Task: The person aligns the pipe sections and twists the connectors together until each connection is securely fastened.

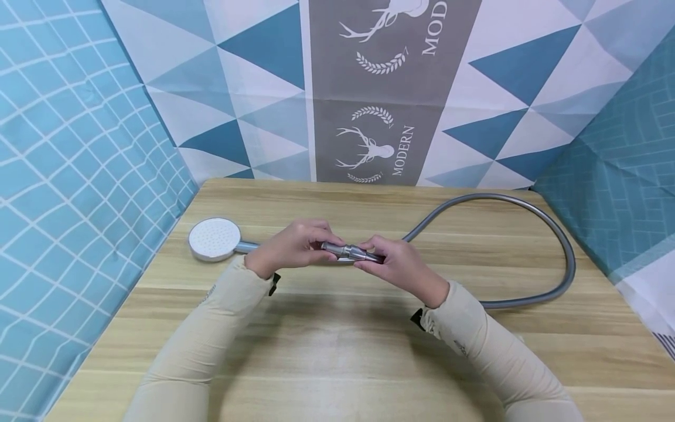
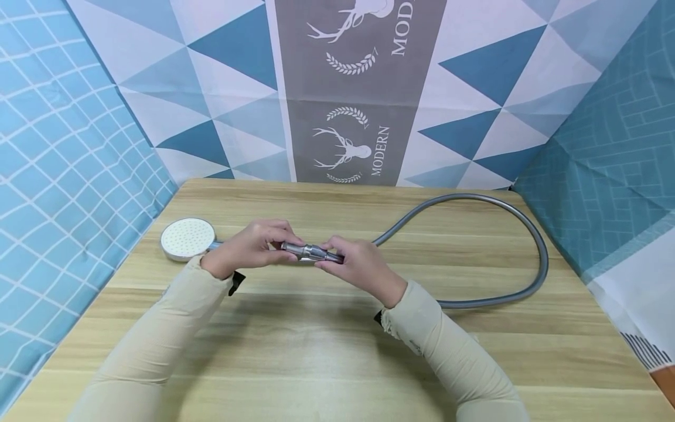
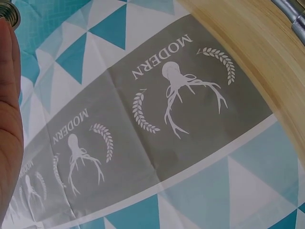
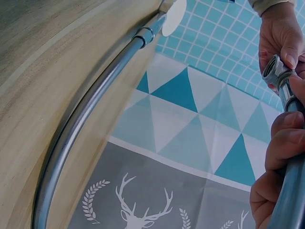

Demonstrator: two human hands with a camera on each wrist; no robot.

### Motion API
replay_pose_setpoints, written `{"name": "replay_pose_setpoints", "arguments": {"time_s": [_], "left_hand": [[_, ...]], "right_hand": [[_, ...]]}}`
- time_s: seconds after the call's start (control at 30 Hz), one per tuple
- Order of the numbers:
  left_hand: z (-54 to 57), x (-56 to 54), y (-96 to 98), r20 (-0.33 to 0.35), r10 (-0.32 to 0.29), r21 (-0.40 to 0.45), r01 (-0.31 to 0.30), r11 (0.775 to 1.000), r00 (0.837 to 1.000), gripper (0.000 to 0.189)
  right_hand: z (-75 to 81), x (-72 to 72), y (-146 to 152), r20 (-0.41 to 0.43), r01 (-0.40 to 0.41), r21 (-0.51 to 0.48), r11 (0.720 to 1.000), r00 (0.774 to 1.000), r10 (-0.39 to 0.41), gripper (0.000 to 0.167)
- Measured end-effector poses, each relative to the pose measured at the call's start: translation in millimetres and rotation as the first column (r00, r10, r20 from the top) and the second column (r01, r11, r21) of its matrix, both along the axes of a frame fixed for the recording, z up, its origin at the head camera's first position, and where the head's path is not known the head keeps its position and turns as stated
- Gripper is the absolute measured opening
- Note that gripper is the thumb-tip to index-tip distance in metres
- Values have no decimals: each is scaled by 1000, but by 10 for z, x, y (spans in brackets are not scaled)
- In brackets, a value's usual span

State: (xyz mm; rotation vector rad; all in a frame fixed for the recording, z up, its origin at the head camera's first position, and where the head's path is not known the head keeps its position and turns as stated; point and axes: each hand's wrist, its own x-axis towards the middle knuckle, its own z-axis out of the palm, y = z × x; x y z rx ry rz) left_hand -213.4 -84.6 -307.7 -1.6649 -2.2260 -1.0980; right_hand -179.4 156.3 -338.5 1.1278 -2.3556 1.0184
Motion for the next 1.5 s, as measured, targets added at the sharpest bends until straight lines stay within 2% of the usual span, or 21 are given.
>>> {"name": "replay_pose_setpoints", "arguments": {"time_s": [0.87,0.93,1.07,1.13,1.2,1.37,1.5], "left_hand": [[-18,22,-43,8,10,-4,-9,1000,1000,22],[-18,16,-39,0,9,-2,-9,1000,1000,22],[-23,7,-32,-24,14,2,-14,1000,1000,23],[-22,6,-31,-34,14,4,-14,1000,999,23],[-18,8,-34,-34,12,7,-12,1000,999,23],[-13,7,-49,-25,-5,29,6,1000,1000,22],[-17,-2,-58,-22,-16,44,17,999,1000,22]], "right_hand": [[20,-4,-14,-32,-20,12,1000,999,20,23],[26,-5,-9,-45,-11,27,1000,999,12,32],[32,11,-11,-20,23,61,998,1000,-22,59],[31,20,-16,-7,27,59,998,1000,-27,65],[21,23,-19,-13,20,38,999,1000,-20,60],[-9,3,-37,-104,-13,-14,1000,995,12,39],[-19,-9,-57,-144,-24,-31,999,989,20,32]]}}
